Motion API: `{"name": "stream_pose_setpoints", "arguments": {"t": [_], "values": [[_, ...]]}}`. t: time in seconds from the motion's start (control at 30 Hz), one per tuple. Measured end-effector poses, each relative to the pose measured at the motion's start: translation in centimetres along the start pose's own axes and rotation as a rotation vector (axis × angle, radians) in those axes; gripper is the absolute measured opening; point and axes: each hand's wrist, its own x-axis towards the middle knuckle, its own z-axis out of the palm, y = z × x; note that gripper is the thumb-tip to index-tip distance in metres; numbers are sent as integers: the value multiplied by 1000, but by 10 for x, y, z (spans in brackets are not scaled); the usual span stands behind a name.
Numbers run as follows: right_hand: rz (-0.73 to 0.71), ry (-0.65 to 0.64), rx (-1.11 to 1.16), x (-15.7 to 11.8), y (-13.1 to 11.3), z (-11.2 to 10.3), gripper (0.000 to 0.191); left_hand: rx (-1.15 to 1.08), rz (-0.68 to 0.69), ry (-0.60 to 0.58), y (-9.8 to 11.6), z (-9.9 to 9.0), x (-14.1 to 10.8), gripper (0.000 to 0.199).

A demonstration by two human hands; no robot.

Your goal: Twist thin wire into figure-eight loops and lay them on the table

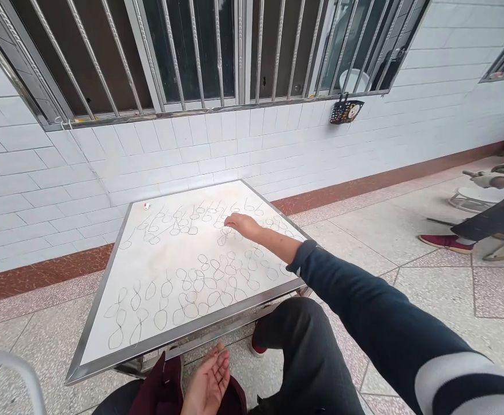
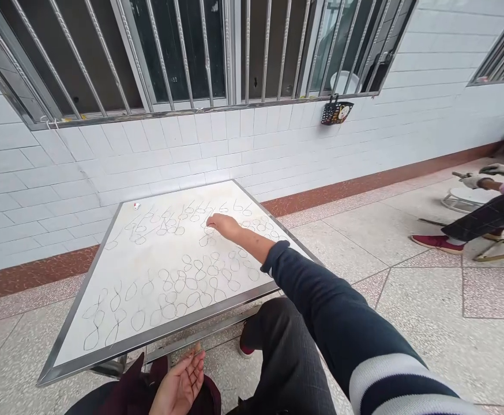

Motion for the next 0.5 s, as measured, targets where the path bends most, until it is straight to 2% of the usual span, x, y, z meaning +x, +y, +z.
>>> {"name": "stream_pose_setpoints", "arguments": {"t": [0.17,0.3,0.5], "values": [[-118,-164,-74,40,1,31,19,83,-14,55,-6,-4,16,28],[-195,-279,-96,50,11,53,21,107,-13,81,-9,-9,25,28],[-218,-306,-91,58,25,75,26,101,-50,96,-10,-13,35,25]]}}
